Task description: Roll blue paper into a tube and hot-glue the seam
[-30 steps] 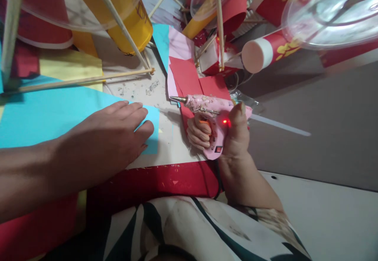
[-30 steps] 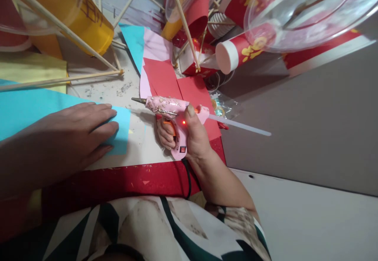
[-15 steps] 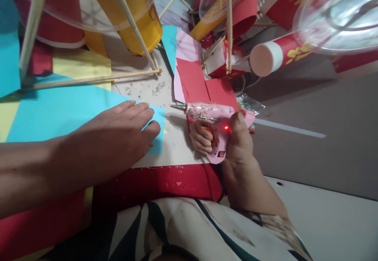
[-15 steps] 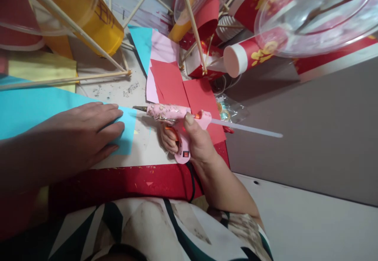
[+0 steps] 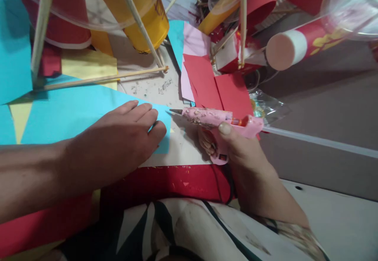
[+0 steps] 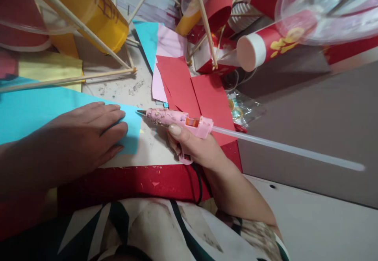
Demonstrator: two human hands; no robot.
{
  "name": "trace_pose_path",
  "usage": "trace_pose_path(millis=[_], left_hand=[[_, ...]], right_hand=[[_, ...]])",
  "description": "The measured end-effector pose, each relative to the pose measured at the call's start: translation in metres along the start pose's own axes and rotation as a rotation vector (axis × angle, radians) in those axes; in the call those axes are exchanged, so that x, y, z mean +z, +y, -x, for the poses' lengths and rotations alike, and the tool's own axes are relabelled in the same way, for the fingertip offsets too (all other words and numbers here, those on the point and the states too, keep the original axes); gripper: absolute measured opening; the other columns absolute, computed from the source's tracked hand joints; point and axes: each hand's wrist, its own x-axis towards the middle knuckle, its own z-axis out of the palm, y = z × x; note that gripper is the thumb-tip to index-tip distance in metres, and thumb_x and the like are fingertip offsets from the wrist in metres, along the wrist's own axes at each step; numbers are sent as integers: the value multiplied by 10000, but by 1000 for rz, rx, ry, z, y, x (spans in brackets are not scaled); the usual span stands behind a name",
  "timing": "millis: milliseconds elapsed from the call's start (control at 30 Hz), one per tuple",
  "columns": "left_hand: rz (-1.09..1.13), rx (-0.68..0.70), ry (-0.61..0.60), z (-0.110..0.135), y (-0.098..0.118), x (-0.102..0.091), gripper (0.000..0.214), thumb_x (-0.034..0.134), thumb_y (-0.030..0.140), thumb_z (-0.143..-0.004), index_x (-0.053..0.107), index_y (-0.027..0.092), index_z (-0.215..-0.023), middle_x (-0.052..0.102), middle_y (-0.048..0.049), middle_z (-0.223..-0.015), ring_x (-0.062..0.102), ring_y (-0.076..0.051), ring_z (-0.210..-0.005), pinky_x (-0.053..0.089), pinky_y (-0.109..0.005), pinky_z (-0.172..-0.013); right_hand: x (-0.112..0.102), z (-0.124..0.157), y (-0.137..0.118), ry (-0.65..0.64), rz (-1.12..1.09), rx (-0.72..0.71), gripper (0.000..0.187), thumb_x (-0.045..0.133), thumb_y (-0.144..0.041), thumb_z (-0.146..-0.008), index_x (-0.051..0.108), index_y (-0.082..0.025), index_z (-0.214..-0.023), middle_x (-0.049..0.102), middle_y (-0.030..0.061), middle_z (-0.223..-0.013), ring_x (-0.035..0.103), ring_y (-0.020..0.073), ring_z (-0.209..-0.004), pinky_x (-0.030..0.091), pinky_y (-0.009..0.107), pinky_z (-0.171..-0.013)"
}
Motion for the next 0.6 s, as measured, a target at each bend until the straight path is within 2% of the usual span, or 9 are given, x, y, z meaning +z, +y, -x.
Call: trace_pose_path(millis=[300,600], left_hand=[[-52,8,40,4,4,1,141,562,215,-891,632,134,-983,660,-138,-968,623,-308,-965,531,-432,-824],[-53,17,32,2,4,1,124,589,233,-885,624,145,-965,655,-123,-952,622,-291,-931,534,-420,-800]], right_hand=[[1,4,-2,41,23,105,531,576,-578,-880,518,-179,-535,454,-24,-452,401,70,-377,230,186,-297],[-1,4,-4,35,88,142,577,573,-611,-877,505,-174,-507,463,-3,-458,432,71,-411,277,196,-342]])
